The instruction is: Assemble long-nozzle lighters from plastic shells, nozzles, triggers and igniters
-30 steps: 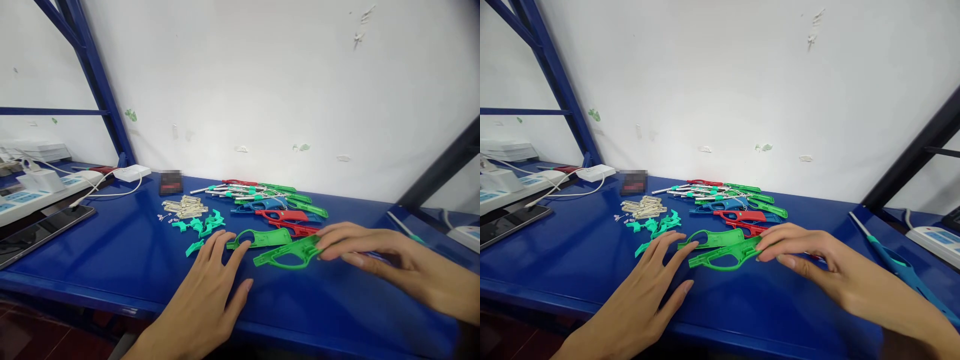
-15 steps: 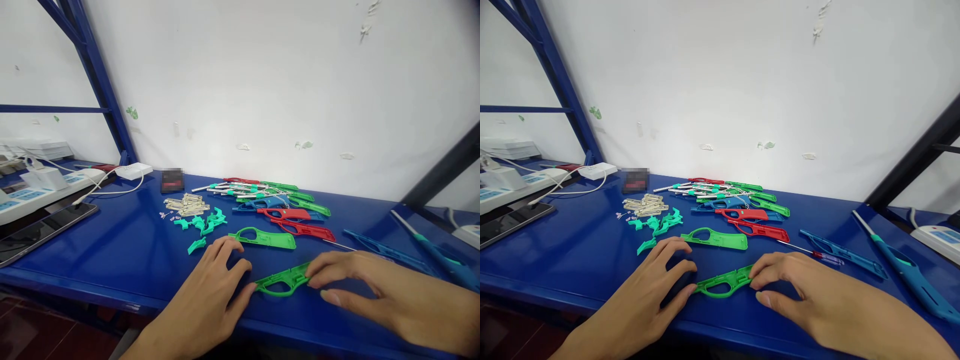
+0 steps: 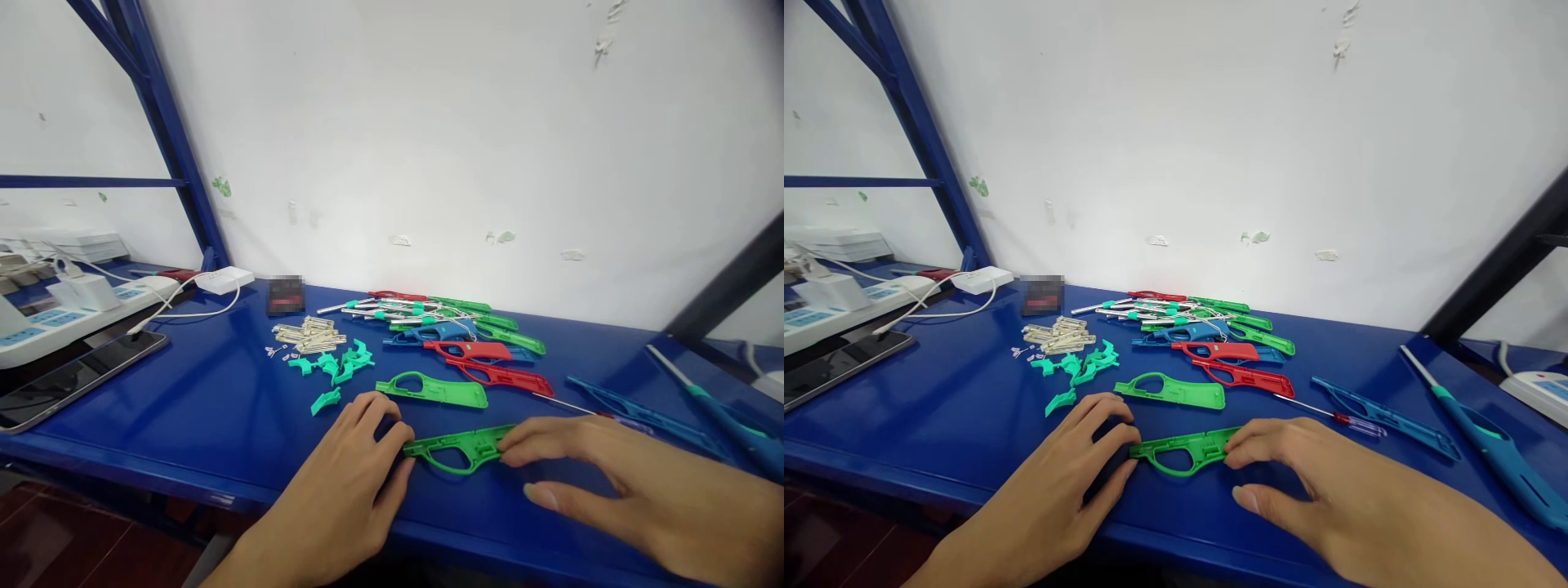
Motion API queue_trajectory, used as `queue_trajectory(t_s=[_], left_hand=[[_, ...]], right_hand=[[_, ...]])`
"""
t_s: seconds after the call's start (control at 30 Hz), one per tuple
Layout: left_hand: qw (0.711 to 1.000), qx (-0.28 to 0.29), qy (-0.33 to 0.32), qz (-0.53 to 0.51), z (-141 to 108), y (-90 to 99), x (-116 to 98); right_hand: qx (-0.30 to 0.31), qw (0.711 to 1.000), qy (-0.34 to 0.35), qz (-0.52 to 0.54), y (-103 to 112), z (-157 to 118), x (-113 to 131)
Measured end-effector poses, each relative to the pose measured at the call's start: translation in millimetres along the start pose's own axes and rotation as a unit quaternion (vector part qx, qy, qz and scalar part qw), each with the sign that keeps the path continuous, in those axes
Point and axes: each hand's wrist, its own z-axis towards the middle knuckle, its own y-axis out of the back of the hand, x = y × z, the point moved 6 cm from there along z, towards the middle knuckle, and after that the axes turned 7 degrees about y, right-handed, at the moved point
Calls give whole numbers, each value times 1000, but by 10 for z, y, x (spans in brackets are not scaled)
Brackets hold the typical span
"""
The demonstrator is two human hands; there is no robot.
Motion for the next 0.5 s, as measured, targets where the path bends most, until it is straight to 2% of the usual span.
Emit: queue_trajectory(t_s=[0.2,0.5], left_hand=[[1000,-6,-1,10,-2,4,-13],[1000,-11,-6,27,-1,2,-24]], right_hand=[[16,1000,0,-4,-8,-28,-46],[-45,998,21,-43,25,-141,-224]])
